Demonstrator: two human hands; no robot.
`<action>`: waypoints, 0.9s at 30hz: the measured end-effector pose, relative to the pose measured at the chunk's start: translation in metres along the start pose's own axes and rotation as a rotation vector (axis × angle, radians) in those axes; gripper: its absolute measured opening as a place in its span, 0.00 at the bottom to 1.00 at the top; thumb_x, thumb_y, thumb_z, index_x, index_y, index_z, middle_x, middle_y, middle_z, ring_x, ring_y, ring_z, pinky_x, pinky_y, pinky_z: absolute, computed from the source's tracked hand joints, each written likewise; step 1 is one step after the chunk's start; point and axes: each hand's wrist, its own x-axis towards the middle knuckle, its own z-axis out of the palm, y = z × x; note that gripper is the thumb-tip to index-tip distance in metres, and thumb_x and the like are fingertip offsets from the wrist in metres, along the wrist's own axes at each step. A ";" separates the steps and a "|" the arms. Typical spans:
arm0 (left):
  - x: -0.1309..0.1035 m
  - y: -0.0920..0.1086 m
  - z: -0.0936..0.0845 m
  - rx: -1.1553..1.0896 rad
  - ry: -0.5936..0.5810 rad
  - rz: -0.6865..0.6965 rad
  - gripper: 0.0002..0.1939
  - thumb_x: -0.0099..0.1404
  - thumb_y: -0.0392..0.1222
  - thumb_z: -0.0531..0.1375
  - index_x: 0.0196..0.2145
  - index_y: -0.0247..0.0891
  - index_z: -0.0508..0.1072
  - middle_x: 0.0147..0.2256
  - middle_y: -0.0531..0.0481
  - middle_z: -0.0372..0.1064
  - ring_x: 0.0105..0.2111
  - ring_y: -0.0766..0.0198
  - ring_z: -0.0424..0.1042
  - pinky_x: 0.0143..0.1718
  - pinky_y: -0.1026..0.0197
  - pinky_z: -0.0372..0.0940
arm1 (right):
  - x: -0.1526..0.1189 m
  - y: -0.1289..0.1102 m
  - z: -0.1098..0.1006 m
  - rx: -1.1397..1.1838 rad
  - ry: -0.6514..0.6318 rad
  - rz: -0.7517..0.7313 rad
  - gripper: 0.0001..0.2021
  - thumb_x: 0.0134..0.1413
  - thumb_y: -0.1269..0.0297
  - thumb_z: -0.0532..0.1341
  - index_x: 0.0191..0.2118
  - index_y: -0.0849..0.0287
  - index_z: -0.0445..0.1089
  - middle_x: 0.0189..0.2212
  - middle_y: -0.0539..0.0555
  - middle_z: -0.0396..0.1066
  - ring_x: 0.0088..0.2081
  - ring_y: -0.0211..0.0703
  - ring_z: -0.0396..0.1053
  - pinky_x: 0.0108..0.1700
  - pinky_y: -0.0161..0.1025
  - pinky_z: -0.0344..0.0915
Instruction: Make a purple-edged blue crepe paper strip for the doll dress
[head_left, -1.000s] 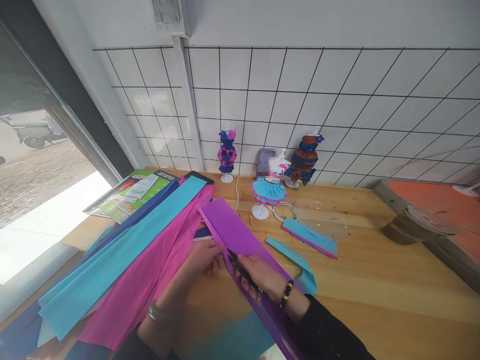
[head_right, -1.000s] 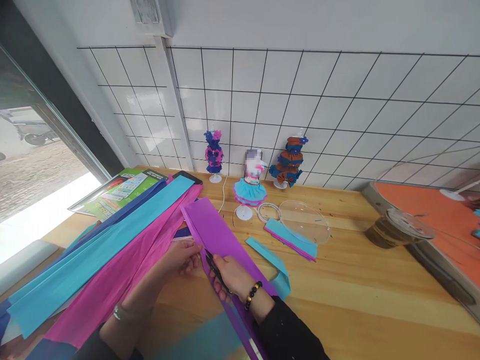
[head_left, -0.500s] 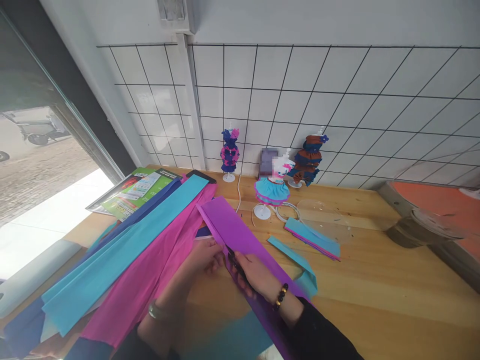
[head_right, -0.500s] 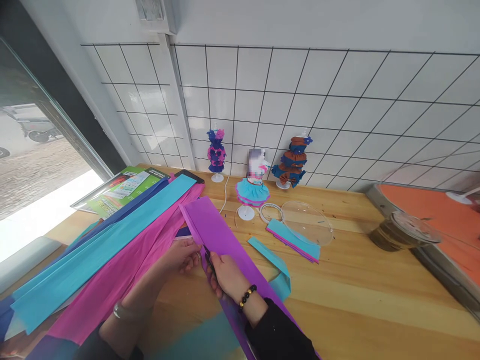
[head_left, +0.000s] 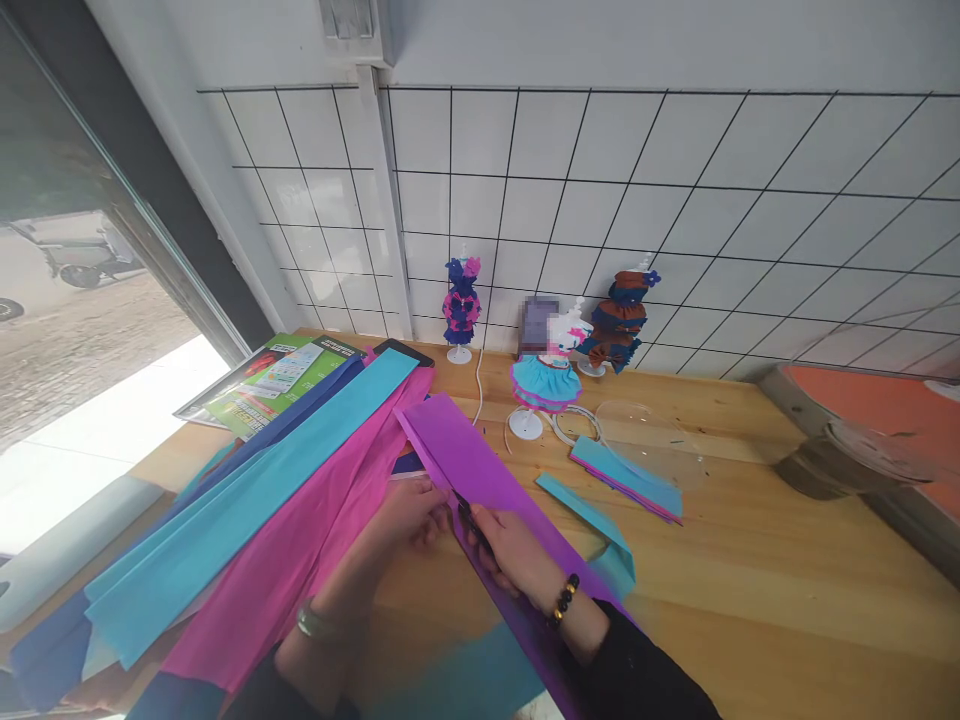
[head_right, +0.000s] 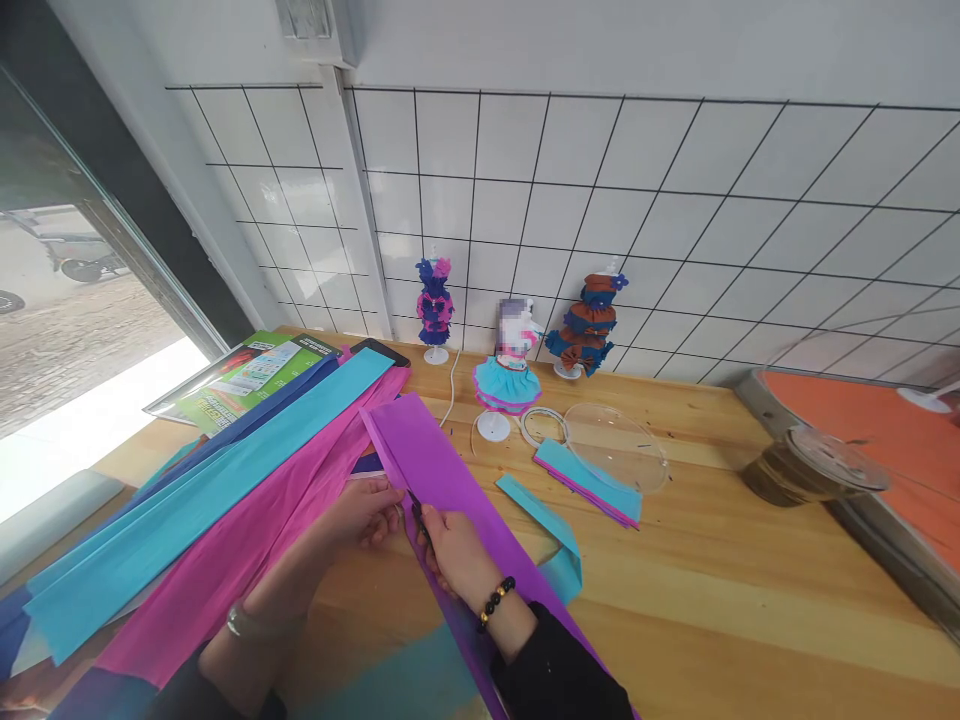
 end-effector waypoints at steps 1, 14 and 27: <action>0.000 0.000 0.000 0.001 0.000 0.002 0.09 0.56 0.46 0.54 0.26 0.37 0.62 0.14 0.57 0.63 0.10 0.74 0.58 0.10 0.71 0.45 | 0.000 0.000 0.000 0.001 0.002 -0.003 0.18 0.59 0.56 0.40 0.25 0.57 0.56 0.07 0.41 0.48 0.07 0.30 0.44 0.10 0.30 0.42; 0.001 -0.002 -0.003 0.037 -0.013 0.030 0.12 0.55 0.48 0.54 0.27 0.36 0.63 0.15 0.57 0.64 0.10 0.74 0.58 0.10 0.71 0.47 | 0.003 0.003 0.002 0.026 0.007 -0.016 0.17 0.59 0.57 0.41 0.24 0.57 0.56 0.06 0.41 0.47 0.07 0.30 0.43 0.09 0.29 0.40; 0.000 0.000 -0.002 0.007 -0.024 0.021 0.09 0.56 0.45 0.53 0.27 0.36 0.62 0.15 0.57 0.63 0.10 0.74 0.58 0.10 0.71 0.45 | 0.006 0.004 0.003 0.032 0.003 -0.018 0.16 0.59 0.58 0.41 0.24 0.57 0.56 0.05 0.40 0.46 0.06 0.30 0.43 0.09 0.29 0.40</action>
